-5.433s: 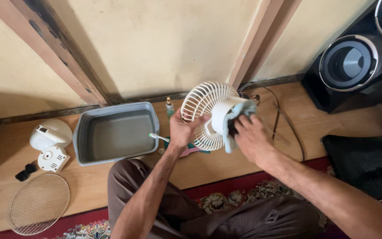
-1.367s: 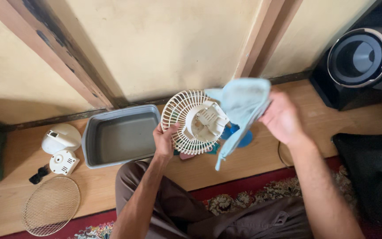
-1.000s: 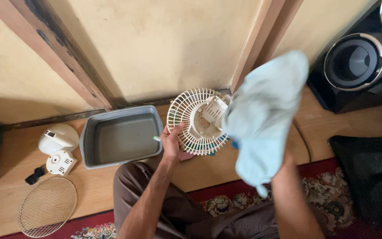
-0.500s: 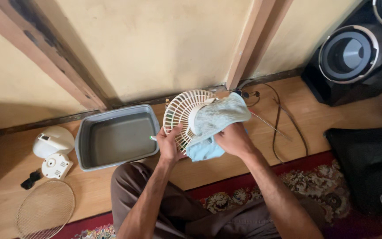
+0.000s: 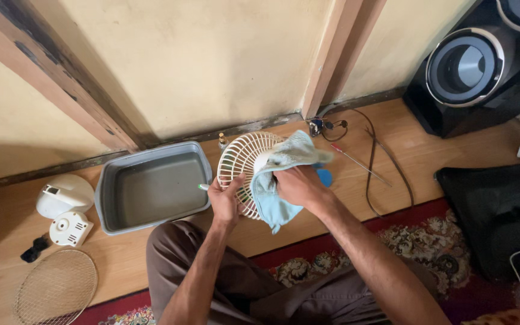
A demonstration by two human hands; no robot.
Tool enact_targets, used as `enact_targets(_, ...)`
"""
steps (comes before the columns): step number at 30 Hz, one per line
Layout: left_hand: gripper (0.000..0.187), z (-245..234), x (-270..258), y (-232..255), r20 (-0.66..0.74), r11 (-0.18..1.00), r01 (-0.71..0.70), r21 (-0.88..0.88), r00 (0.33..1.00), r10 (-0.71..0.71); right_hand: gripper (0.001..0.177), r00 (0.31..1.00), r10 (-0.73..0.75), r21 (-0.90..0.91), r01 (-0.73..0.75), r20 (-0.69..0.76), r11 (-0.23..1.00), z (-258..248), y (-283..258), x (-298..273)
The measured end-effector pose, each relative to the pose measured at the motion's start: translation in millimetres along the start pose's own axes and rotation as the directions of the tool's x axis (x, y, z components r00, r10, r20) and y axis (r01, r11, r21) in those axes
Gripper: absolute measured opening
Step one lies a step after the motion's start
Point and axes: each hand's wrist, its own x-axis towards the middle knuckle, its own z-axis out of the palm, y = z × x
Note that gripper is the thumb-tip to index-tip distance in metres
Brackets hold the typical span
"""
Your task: The person cleans a disassembled white fan cage using a light blue cloth, wiping the interior and exterior surfaces. The person then uses a screwdriver to adjust a small white plastic bracket on the fan cage.
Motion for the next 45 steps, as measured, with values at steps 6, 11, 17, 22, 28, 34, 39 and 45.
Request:
enact_targets(6, 0.013, 2.3, 3.6, 0.8, -0.069, 0.999, 0.010, -0.035, 0.998, -0.013, 0.035, 0.996, 0.086, 0.095, -0.085, -0.012, 0.992, 22.4, 10.4, -8.0)
enact_targets(11, 0.017, 6.0, 2.6, 10.2, -0.034, 0.984, -0.142, 0.112, 0.989, 0.146, 0.036, 0.997, 0.008, 0.244, 0.012, -0.081, 0.970, 27.9, 27.6, -9.8)
enact_targets(17, 0.022, 12.6, -2.0, 20.9, -0.059, 0.943, -0.215, 0.252, 0.970, 0.237, 0.040, 0.834, 0.536, 0.607, -0.495, 0.131, 0.622, 21.4, 25.8, -23.8)
enact_targets(22, 0.026, 21.9, -6.5, 34.6, 0.000, 0.922, -0.275, 0.271, 0.958, 0.286, 0.026, 0.831, 0.549, 0.910, 0.151, 0.095, -0.386, -12.8, 28.4, -41.7)
enact_targets(28, 0.026, 49.3, -27.3, 22.6, 0.139, 0.841, -0.434, 0.324, 0.901, 0.412, 0.018, 0.755, 0.610, 0.887, -0.083, -0.241, 0.454, 32.2, 2.0, -43.1)
enact_targets(34, 0.023, 56.2, -49.3, -4.3, 0.357, 0.597, -0.636, 0.489, 0.770, 0.529, 0.016, 0.546, 0.680, 0.658, -0.281, -0.489, 0.699, 56.6, 22.1, -24.0)
enact_targets(39, 0.036, 45.4, -68.1, -1.0, 0.506, 0.307, -0.738, 0.601, 0.648, 0.569, 0.024, 0.468, 0.884, 0.882, -0.416, -0.001, 0.221, 47.5, 43.7, -15.0)
enact_targets(45, 0.026, 56.9, -59.0, 12.5, 0.208, 0.644, -0.601, 0.474, 0.787, 0.581, 0.017, 0.562, 0.558, 0.484, -0.292, -0.611, 0.825, 72.1, 1.7, -27.8)
